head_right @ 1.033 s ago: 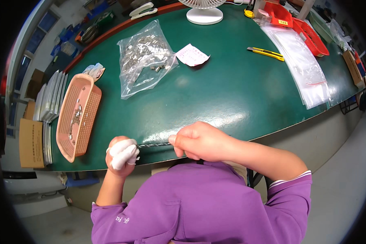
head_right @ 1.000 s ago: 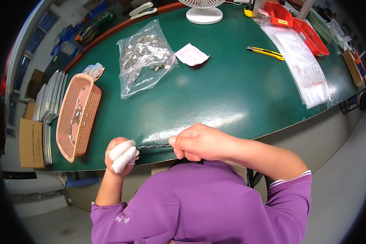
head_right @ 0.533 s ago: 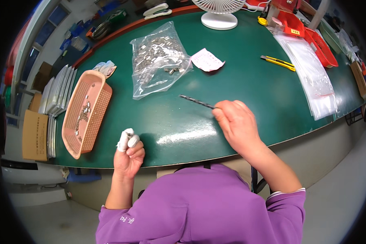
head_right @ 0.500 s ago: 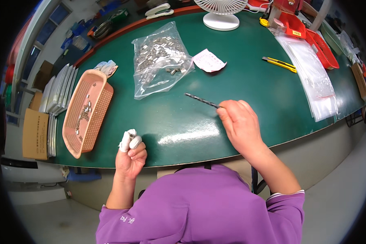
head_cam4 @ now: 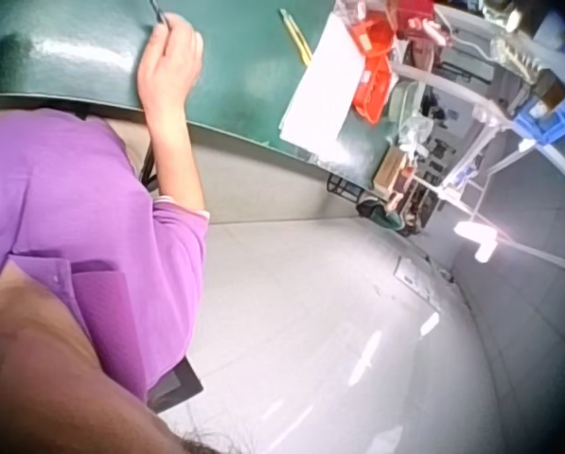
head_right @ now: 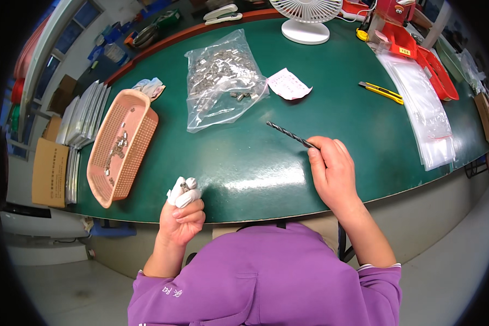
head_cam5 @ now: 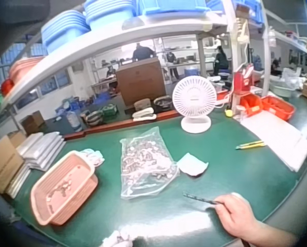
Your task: The person inspects small metal screws and hardware by hand at a workbench.
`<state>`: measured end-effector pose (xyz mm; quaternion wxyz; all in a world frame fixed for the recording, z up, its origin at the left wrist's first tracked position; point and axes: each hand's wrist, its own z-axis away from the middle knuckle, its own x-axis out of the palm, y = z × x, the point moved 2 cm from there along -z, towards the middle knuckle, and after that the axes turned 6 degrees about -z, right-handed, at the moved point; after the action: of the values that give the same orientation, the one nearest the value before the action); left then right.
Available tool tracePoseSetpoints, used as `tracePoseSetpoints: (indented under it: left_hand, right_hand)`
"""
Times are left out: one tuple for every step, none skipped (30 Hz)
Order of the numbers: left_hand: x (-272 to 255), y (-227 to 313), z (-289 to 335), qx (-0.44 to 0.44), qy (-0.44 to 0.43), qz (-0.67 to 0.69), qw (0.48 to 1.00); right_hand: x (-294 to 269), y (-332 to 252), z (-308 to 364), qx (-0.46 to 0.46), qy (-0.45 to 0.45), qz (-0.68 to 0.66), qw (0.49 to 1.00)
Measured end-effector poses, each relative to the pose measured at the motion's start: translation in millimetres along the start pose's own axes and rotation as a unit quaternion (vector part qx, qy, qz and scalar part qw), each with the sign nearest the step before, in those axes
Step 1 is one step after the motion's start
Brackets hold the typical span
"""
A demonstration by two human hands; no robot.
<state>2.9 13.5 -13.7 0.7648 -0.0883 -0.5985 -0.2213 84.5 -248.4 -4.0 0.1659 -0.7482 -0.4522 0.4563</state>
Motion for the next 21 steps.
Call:
tracePoseSetpoints:
  left_hand:
    - [1, 0, 0, -0.003, -0.006, 0.000, 1.000]
    - [1, -1, 0, -0.006, -0.012, 0.001, 1.000]
    - [2, -1, 0, -0.006, -0.012, 0.001, 1.000]
    - [2, -1, 0, 0.012, -0.005, -0.018, 1.000]
    - [2, 0, 0, 0.030, 0.002, -0.036, 0.999]
    - [6, 3, 0, 0.117, 0.040, -0.140, 0.982]
    - [10, 7, 0, 0.198, 0.077, -0.240, 0.947]
    - [12, 14, 2, 0.303, 0.116, -0.403, 0.856]
    - [13, 26, 7, 0.384, 0.123, -0.573, 0.713]
    - [22, 34, 17, 0.429, 0.131, -0.676, 0.584]
    - [29, 41, 23, 0.459, 0.135, -0.777, 0.409]
    - [37, 44, 26, 0.483, 0.123, -0.797, 0.340]
    - [43, 45, 27, 0.507, 0.113, -0.812, 0.266]
    - [43, 44, 26, 0.543, 0.120, -0.781, 0.284]
    - [42, 44, 19, 0.542, 0.120, -0.781, 0.286]
    - [42, 45, 10, 0.505, 0.120, -0.824, 0.228]
    - [41, 45, 6, 0.466, 0.122, -0.860, 0.167]
    - [19, 51, 2, 0.359, 0.116, -0.912, 0.162]
    - [6, 50, -3, 0.261, 0.226, -0.885, 0.312]
    - [8, 52, 1, 0.295, 0.199, -0.892, 0.279]
    - [11, 56, 6, 0.328, 0.171, -0.896, 0.245]
  right_hand:
    - [0, 0, 0, 0.000, 0.000, 0.000, 1.000]
    - [-1, -1, 0, -0.003, 0.000, 0.001, 1.000]
    - [-1, -1, 0, -0.006, -0.001, 0.001, 1.000]
    - [-2, 0, 1, -0.005, -0.001, 0.003, 1.000]
    - [-1, 0, 1, -0.004, -0.001, -0.004, 1.000]
    - [-1, 1, 1, -0.004, -0.001, -0.010, 1.000]
    - [-1, 1, 2, 0.001, -0.002, -0.006, 1.000]
    - [-1, 1, 1, 0.007, -0.004, -0.009, 1.000]
    - [-1, 2, 1, 0.014, -0.006, -0.012, 1.000]
    - [-1, 1, 0, 0.017, -0.008, -0.011, 1.000]
    - [-1, 2, 1, 0.017, -0.005, -0.013, 1.000]
    - [-2, 3, 1, 0.017, -0.003, -0.015, 1.000]
    - [-1, 3, 1, 0.018, -0.004, -0.014, 1.000]
    - [0, 3, 0, 0.012, -0.001, -0.014, 1.000]
    - [-1, 4, 0, 0.006, 0.004, -0.014, 1.000]
    - [0, 5, 0, 0.007, 0.003, -0.015, 1.000]
    - [0, 4, 0, 0.006, -0.001, -0.016, 1.000]
    - [1, 2, 0, 0.005, -0.005, -0.017, 1.000]
    - [0, 3, 0, 0.006, -0.004, -0.017, 1.000]
    - [0, 3, 0, 0.005, -0.007, -0.015, 1.000]
    - [1, 3, 0, 0.004, -0.009, -0.014, 1.000]
